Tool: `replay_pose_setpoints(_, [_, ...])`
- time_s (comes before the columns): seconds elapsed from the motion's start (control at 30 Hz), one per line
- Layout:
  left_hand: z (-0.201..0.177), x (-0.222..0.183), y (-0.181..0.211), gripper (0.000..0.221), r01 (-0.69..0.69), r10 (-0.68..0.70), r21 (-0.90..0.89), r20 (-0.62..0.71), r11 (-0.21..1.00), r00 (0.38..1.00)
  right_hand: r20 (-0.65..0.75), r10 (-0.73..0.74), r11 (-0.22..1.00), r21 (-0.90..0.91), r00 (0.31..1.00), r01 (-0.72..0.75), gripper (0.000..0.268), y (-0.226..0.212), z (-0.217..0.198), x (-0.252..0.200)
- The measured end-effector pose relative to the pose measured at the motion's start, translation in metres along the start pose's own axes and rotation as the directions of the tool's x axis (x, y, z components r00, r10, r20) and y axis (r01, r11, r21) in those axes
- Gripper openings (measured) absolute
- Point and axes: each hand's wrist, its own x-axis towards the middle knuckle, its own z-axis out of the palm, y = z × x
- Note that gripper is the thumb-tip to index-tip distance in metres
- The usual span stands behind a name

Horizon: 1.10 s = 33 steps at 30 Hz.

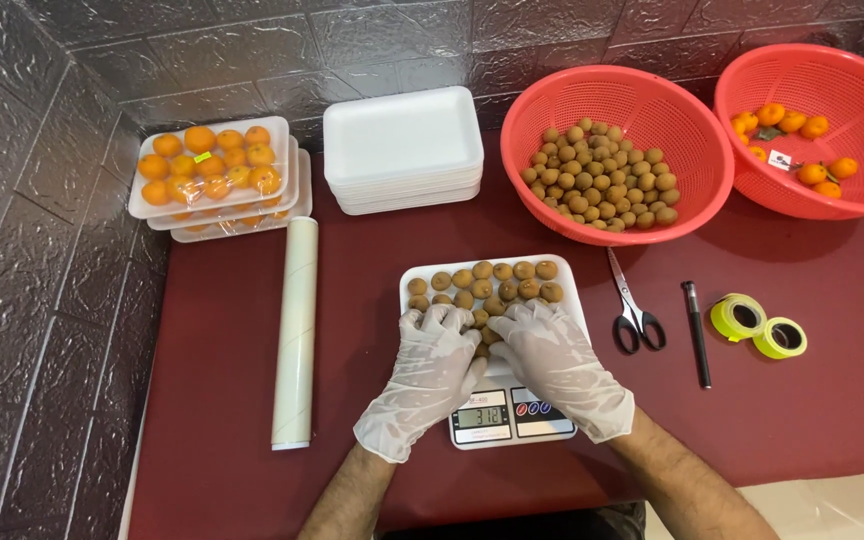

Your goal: A person wearing gloves is picking longans from a red basket and arranging them onto a white tray on a digital scale to reach a target weight.

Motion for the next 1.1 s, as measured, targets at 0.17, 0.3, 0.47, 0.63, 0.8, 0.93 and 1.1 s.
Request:
replay_pose_setpoints(0.17, [0.004,-0.001,-0.005,0.023,-0.006,0.006,-0.003,-0.008,1.000,1.000,0.005,-0.051,0.991,-0.127,0.999,0.051,0.014,0.003,0.012,-0.002])
replay_pose_setpoints(0.3, [0.007,-0.002,-0.007,0.025,-0.012,0.012,0.005,0.003,1.000,1.000,-0.038,-0.076,0.983,-0.169,0.996,0.068,0.021,0.006,0.026,0.002])
replay_pose_setpoints(0.47, [0.001,0.000,-0.006,0.024,-0.013,0.013,-0.007,-0.016,1.000,1.000,-0.162,-0.163,0.965,-0.229,0.973,0.124,0.022,0.009,0.030,0.003])
replay_pose_setpoints(0.63, [0.003,0.001,-0.005,0.025,-0.007,0.007,0.001,-0.022,1.000,1.000,-0.211,-0.200,0.963,-0.224,0.957,0.152,0.022,0.011,0.029,0.007])
replay_pose_setpoints(0.8, [-0.003,0.002,0.000,0.024,0.011,-0.011,-0.002,-0.062,1.000,0.998,-0.195,-0.117,0.981,-0.178,0.974,0.083,0.021,-0.007,-0.002,0.004])
replay_pose_setpoints(0.93, [-0.003,0.001,0.002,0.025,0.015,-0.016,-0.008,-0.085,1.000,0.996,-0.175,-0.043,0.988,-0.156,0.984,0.016,0.022,-0.013,-0.009,0.002])
replay_pose_setpoints(1.1, [-0.008,0.001,0.005,0.026,0.029,-0.030,-0.008,-0.129,1.000,0.991,-0.108,0.017,0.999,-0.041,0.994,-0.021,0.024,-0.009,-0.015,0.000])
